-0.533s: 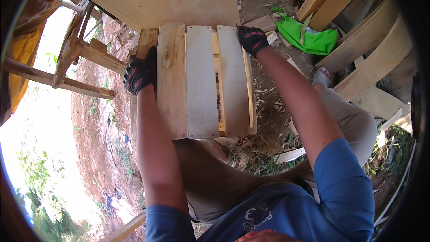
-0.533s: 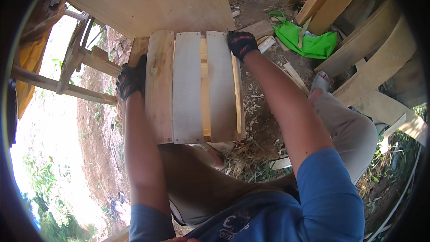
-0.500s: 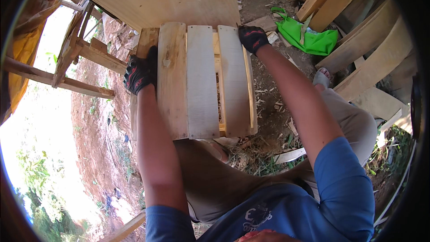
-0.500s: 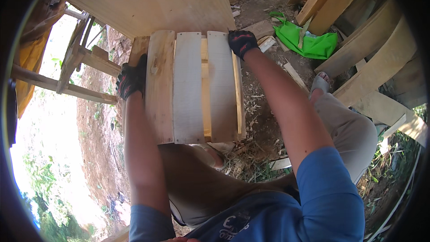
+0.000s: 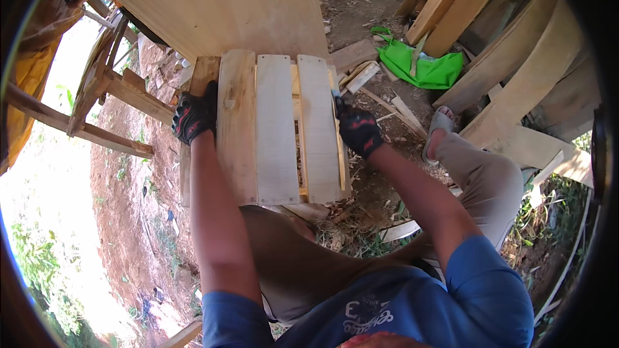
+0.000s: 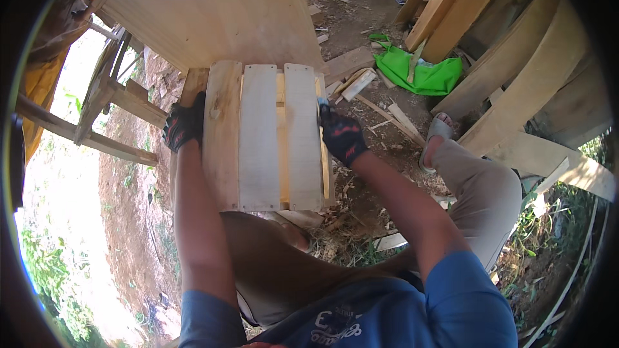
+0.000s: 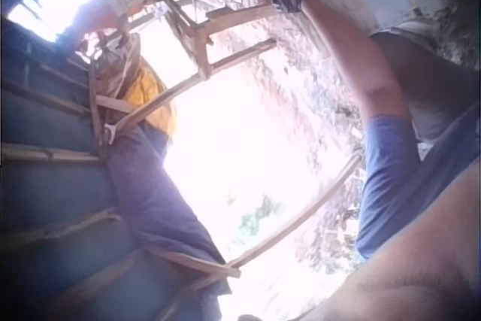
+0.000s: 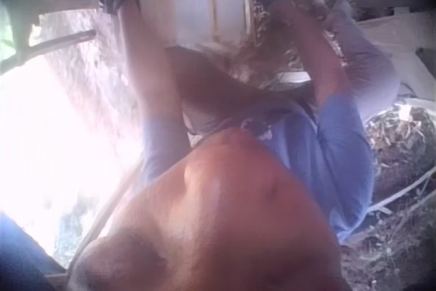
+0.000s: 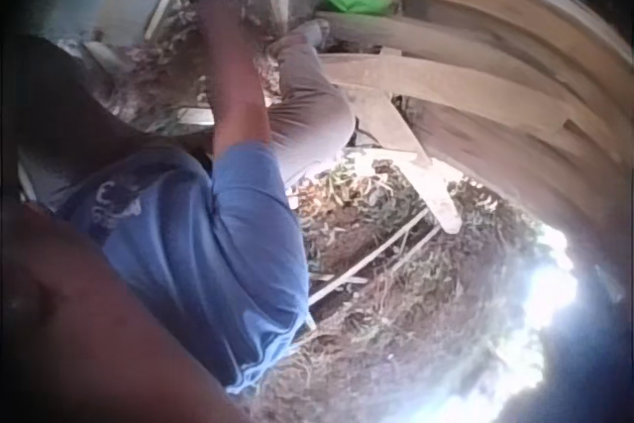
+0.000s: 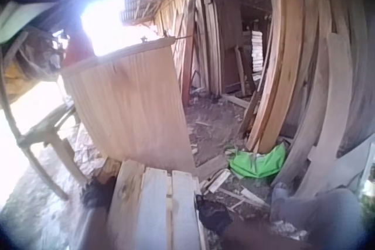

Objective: The person is finishing a wooden crate by scraping the wooden slats with a hand tool and hammering parts with a small axe.

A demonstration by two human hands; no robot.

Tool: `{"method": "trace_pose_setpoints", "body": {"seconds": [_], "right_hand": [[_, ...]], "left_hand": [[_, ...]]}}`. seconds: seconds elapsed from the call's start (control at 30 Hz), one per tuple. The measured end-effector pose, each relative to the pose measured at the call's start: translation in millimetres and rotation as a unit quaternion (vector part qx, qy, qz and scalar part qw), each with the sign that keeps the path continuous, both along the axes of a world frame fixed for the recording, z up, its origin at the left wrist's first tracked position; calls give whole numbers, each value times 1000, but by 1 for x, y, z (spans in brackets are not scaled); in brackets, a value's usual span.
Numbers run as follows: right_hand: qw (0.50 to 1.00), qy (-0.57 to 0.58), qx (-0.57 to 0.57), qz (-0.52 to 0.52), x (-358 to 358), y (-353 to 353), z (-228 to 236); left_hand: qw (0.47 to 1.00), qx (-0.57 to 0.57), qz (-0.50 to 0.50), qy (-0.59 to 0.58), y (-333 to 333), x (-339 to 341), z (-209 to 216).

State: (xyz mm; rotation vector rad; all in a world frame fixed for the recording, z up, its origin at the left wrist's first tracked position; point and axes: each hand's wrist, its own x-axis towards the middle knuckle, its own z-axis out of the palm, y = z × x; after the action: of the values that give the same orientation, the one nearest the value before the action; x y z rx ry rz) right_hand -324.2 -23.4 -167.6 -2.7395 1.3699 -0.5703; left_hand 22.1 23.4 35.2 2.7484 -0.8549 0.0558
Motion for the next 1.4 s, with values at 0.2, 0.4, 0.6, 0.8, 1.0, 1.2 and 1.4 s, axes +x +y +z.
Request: {"method": "trace_pose_setpoints", "body": {"seconds": [0.2,0.4,0.6,0.8,1.0,1.2,1.4], "right_hand": [[991,49,122,-14,-20,93,26],[999,0,25,-33,-15,75,8],[992,-3,125,-9,-4,-40,3],[995,11,84,-60,44,-121,90],[994,81,29,-65,76,-155,63],[995,73,-20,-61,77,-103,60],[995,14,-93,-31,50,-31,41]], "left_hand": [[1000,-7,-17,-14,2,5,-5],[999,-21,-20,-17,2,-3,-3],[999,-19,-18,-20,6,7,-9],[999,-40,-5,-14,13,7,-9],[999,-45,-12,8,2,4,-10],[998,-65,-14,-20,7,15,-20],[996,-89,-17,-12,4,12,-21]]}}
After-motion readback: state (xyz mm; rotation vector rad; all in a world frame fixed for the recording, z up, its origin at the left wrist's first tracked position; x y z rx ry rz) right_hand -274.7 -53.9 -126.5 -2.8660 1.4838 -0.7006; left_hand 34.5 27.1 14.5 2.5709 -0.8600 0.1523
